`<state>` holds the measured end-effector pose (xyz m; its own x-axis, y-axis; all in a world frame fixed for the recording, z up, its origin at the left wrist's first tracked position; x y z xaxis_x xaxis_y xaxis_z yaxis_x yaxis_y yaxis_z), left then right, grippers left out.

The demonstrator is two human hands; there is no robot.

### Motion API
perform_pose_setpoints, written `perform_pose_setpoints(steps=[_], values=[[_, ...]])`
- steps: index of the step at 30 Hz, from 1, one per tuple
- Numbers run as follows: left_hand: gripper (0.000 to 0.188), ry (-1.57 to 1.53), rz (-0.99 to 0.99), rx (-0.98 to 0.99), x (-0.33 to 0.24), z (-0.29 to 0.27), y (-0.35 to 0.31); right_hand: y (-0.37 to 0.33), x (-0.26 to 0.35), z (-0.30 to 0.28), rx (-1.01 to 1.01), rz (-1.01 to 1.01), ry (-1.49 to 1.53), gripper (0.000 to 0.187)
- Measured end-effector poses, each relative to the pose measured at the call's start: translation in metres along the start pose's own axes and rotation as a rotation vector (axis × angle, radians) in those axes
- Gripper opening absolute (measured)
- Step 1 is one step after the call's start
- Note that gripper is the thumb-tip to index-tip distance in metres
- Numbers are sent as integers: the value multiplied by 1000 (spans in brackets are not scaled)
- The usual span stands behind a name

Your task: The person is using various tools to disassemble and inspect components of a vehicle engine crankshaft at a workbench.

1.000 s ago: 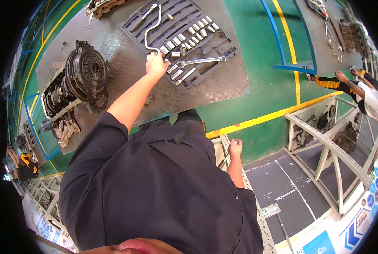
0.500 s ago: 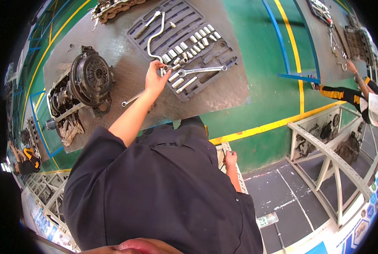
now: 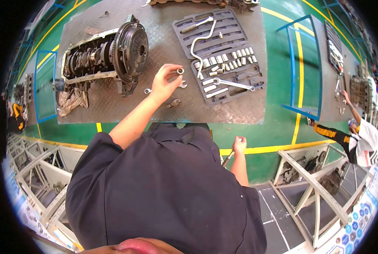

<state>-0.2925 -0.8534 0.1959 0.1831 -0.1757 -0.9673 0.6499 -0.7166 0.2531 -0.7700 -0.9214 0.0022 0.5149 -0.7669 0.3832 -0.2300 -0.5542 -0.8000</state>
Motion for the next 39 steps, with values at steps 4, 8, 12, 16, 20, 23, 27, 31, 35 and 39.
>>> perform_pose_setpoints(steps=[4, 8, 12, 16, 20, 23, 27, 31, 35, 39], values=[[33, -82, -572, 160, 80, -1, -27, -29, -17, 24, 11, -61, -17, 19], [25, -510, -1129, -117, 148, 20, -63, -59, -49, 29, 66, 33, 76, 19], [24, -404, -1127, -110, 177, 61, -55, -71, -88, -1, -9, 273, 163, 23], [37, -215, -792, 65, 180, 93, -19, -60, -125, -37, -88, 407, 64, 38], [47, 612, -379, 387, 170, 102, 2, -34, -142, -55, -64, 434, 103, 34], [39, 1228, -44, 659, 157, 115, 6, -11, -128, -62, -51, 381, 108, 32], [41, 1420, 23, 825, 137, 134, 14, 14, -88, -57, -2, 299, 252, 25], [39, 1309, 130, 664, 125, 172, 40, 33, -53, -45, 1, 246, 417, 17], [38, 841, 181, 536, 148, 245, 106, 35, -38, -34, 8, 184, 435, 18], [49, 864, 118, 536, 192, 322, 175, 17, -62, -34, 23, 205, 315, 19]])
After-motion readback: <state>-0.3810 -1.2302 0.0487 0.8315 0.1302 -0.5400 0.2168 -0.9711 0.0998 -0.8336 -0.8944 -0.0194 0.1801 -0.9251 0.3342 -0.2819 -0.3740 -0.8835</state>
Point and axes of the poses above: each hand's wrist, its own y-axis towards the middle knuckle, its own z-axis out of the palm, x = y × z, the point moved 3 cm from there along y, towards the middle knuckle, and after that the axes turned 9 degrees about z, right-handed, at the moved point
